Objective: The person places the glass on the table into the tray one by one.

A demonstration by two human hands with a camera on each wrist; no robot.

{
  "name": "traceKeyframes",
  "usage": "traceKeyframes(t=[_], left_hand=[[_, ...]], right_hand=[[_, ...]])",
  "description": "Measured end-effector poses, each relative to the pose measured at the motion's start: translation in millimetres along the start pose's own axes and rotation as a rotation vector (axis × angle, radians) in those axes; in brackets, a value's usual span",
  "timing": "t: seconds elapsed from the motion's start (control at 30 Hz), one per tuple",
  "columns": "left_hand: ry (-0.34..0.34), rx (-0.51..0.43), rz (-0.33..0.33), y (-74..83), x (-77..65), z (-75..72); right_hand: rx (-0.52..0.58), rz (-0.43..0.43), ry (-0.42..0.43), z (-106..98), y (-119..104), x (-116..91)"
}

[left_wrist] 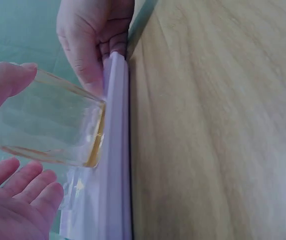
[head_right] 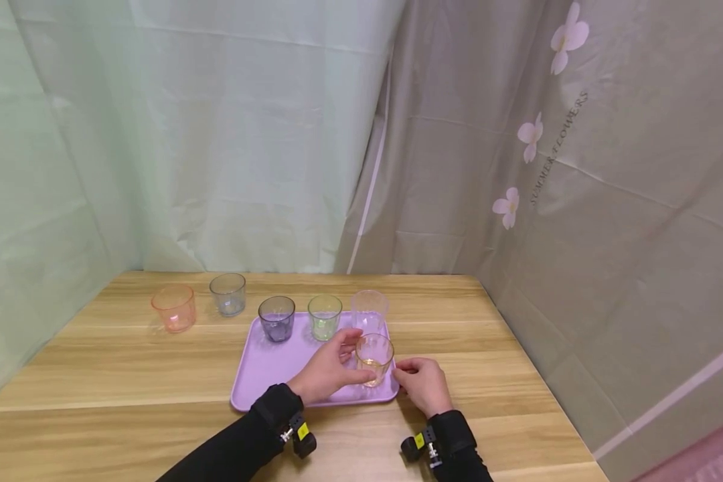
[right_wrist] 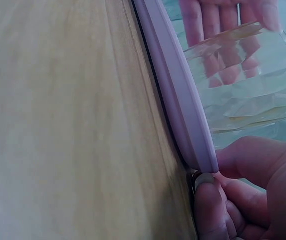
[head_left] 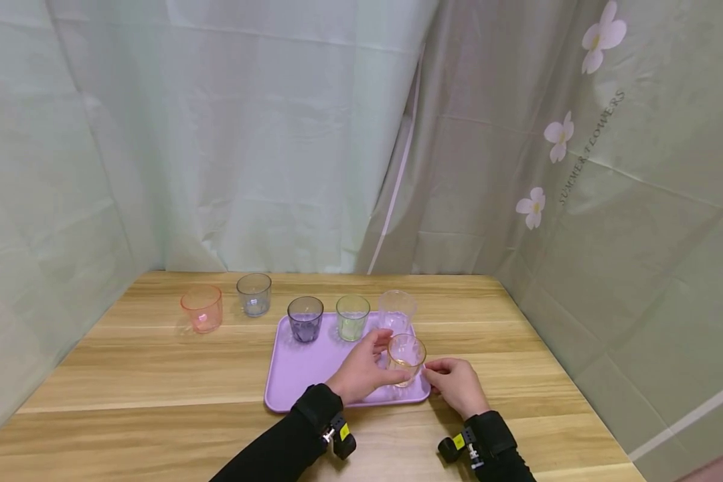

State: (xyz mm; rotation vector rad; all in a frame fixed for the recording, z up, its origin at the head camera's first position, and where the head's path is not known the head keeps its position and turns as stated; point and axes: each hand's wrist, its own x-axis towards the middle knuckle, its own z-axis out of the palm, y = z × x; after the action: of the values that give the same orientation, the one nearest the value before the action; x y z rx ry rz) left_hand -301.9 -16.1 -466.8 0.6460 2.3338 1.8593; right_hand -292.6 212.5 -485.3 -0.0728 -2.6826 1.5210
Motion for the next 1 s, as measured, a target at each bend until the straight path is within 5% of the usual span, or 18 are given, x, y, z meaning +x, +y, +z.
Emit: traceKeyframes(t=[1.0], left_hand=[[0.043, -0.032, -0.013, 22.7, -24.7, -48.1]], right_hand=[[-0.012, -0.002, 0.005, -1, -3, -3]])
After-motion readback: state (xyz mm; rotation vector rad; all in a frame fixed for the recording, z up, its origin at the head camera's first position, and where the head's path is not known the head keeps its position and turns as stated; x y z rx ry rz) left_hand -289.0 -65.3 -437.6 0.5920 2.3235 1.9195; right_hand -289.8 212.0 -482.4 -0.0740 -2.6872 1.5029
